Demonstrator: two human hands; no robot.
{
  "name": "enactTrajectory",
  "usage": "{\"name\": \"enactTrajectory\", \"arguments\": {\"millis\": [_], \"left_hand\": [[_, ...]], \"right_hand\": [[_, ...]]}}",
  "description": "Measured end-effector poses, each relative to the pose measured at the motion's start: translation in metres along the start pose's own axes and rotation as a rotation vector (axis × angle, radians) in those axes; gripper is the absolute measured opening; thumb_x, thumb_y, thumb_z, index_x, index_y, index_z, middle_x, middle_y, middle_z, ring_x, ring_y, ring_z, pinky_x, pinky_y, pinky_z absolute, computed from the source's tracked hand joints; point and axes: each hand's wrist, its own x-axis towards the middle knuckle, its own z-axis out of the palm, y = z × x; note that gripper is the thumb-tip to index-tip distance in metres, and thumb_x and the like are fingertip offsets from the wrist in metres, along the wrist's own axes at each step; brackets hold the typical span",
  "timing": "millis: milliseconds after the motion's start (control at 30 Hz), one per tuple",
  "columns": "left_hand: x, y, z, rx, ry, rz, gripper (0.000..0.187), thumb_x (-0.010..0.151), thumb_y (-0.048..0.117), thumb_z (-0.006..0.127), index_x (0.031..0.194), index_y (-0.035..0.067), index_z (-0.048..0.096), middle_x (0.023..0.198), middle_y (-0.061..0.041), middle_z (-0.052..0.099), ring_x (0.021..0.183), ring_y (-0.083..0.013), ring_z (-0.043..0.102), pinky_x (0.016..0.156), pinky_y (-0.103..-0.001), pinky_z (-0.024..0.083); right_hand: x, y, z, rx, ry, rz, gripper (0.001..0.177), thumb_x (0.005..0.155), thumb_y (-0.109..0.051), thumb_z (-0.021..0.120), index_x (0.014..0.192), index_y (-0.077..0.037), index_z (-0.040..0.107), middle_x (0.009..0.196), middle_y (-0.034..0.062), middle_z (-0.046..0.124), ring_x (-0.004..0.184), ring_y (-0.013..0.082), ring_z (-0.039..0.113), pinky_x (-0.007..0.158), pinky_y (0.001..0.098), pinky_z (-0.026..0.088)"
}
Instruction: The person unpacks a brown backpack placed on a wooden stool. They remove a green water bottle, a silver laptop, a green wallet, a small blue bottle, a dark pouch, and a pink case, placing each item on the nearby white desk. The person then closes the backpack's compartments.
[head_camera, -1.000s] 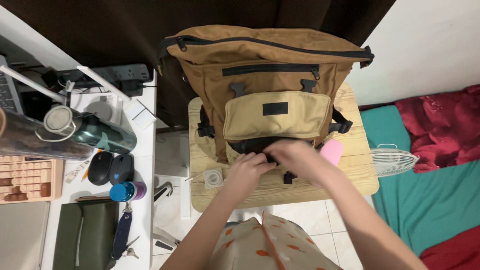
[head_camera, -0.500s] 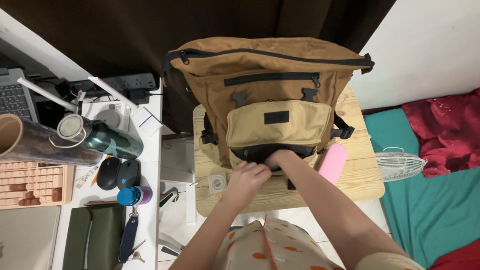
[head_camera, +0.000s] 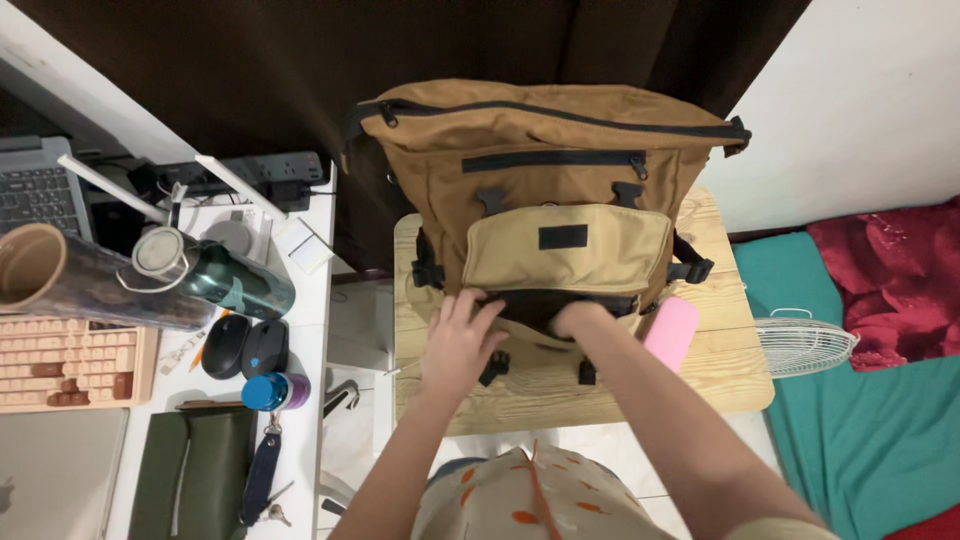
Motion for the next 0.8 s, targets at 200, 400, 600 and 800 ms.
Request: {"name": "enactTrajectory", "arguments": {"millis": [200,400,600,800], "left_hand": [[0.0,-0.002,-0.008,-0.056,-0.011,0.0,0.049,0.073,0.014,0.082,0.12,0.012,0.069,0.117,-0.005,0.059,0.107,-0.0308,0.057,0.091,-0.046,0.049],[0.005,-0.011,-0.005,-0.24,0.038,-0.025,0.053,0.072,0.003,0.08,0.123,0.004,0.064,0.12,-0.012,0.062,0.108,-0.0373,0.058,0.094,-0.046,0.049],[0.025,-0.025,0.009,-0.159,0.083,-0.083,0.052,0.066,0.003,0.084,0.11,0.007,0.056,0.103,-0.011,0.067,0.102,-0.036,0.06,0.088,-0.047,0.047],[0.028,-0.038,0.008,-0.049,0.038,0.116,0.053,0.066,0.007,0.081,0.113,0.009,0.059,0.103,-0.008,0.067,0.102,-0.032,0.059,0.087,-0.045,0.041]], "right_hand": [[-0.023,-0.007,-0.01,0.117,0.101,-0.174,0.043,0.1,-0.043,0.049,0.122,-0.014,0.072,0.122,0.0134,0.072,0.113,0.033,0.067,0.096,0.0413,0.052],[-0.098,-0.051,-0.034,0.568,0.652,-0.234,0.041,0.097,-0.048,0.057,0.109,-0.012,0.073,0.102,0.0142,0.076,0.097,0.0349,0.071,0.083,0.0438,0.056],[-0.115,-0.119,-0.039,0.729,1.079,0.034,0.026,0.083,-0.036,0.077,0.089,-0.012,0.068,0.078,0.0065,0.076,0.075,0.0271,0.074,0.067,0.0407,0.058],[-0.105,-0.124,-0.035,0.751,1.254,-0.057,0.02,0.079,-0.014,0.073,0.098,-0.014,0.067,0.08,0.0062,0.075,0.077,0.0264,0.074,0.066,0.0405,0.057]]}}
